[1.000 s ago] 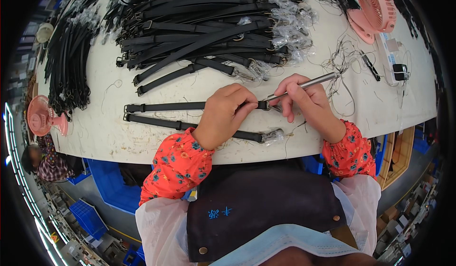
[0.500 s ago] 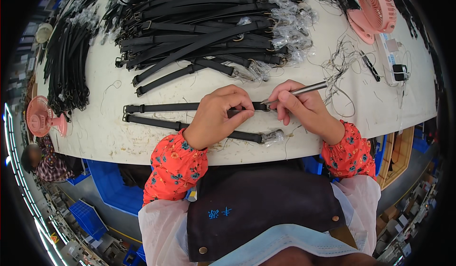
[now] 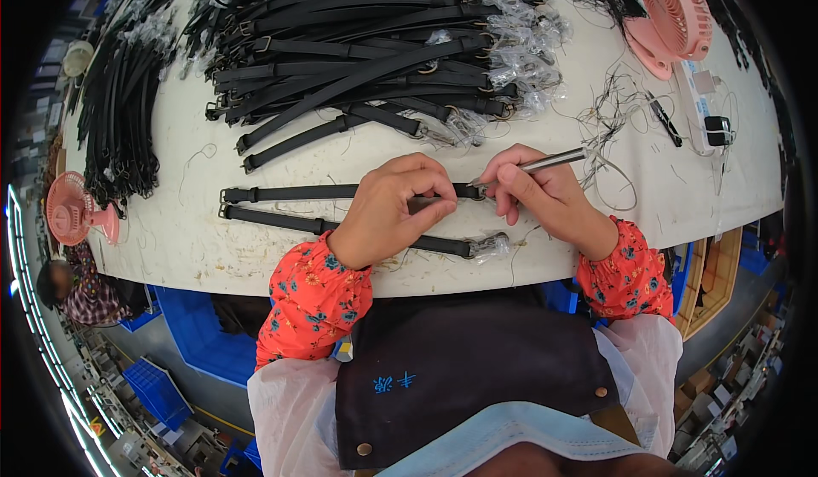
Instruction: The person uses a metal tool to attach metal buckles to black leather straps at a workbench. They repeatedly pick up a strap, position the buckle, and use the tool to secure it before placing the finished item aside. The workspace contains piles of straps and loose threads.
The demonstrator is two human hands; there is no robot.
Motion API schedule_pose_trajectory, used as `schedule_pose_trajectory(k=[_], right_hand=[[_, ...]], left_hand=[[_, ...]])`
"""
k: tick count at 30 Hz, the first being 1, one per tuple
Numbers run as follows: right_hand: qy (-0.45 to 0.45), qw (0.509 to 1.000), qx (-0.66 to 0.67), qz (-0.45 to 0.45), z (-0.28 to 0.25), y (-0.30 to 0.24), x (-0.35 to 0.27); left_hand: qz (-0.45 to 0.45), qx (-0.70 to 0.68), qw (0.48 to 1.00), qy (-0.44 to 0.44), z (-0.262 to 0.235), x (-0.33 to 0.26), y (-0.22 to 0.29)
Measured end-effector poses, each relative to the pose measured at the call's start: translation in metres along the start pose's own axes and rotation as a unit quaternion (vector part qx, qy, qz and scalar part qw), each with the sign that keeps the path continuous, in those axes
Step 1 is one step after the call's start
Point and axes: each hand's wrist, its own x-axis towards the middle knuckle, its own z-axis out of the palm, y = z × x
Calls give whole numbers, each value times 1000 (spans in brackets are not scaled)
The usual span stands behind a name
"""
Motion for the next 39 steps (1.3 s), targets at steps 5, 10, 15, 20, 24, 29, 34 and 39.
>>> schedule_pose_trajectory(k=[5, 10, 15, 20, 24, 29, 34, 39], right_hand=[[12, 1000, 7, -2, 1, -2, -1], [21, 1000, 16, -12, 2, 0, -1], [24, 999, 17, -22, 2, 0, -1], [27, 999, 16, -27, 1, 3, 0], [24, 999, 19, -33, 0, 3, 1], [27, 999, 25, -32, 1, 2, -1], [31, 998, 29, -46, 0, 2, -1], [41, 996, 38, -63, 0, 1, -2]], left_hand=[[35, 15, 999, -25, -8, 0, 0], [119, 202, 967, 102, 8, -4, -7], [197, 360, 903, 130, 24, -8, -3], [188, 383, 897, 116, 29, -4, 1], [125, 240, 957, 103, 23, -1, -3], [94, 184, 975, 88, 19, -2, 3], [118, 339, 932, 59, 26, 5, 10], [146, 452, 880, 7, 27, 9, 14]])
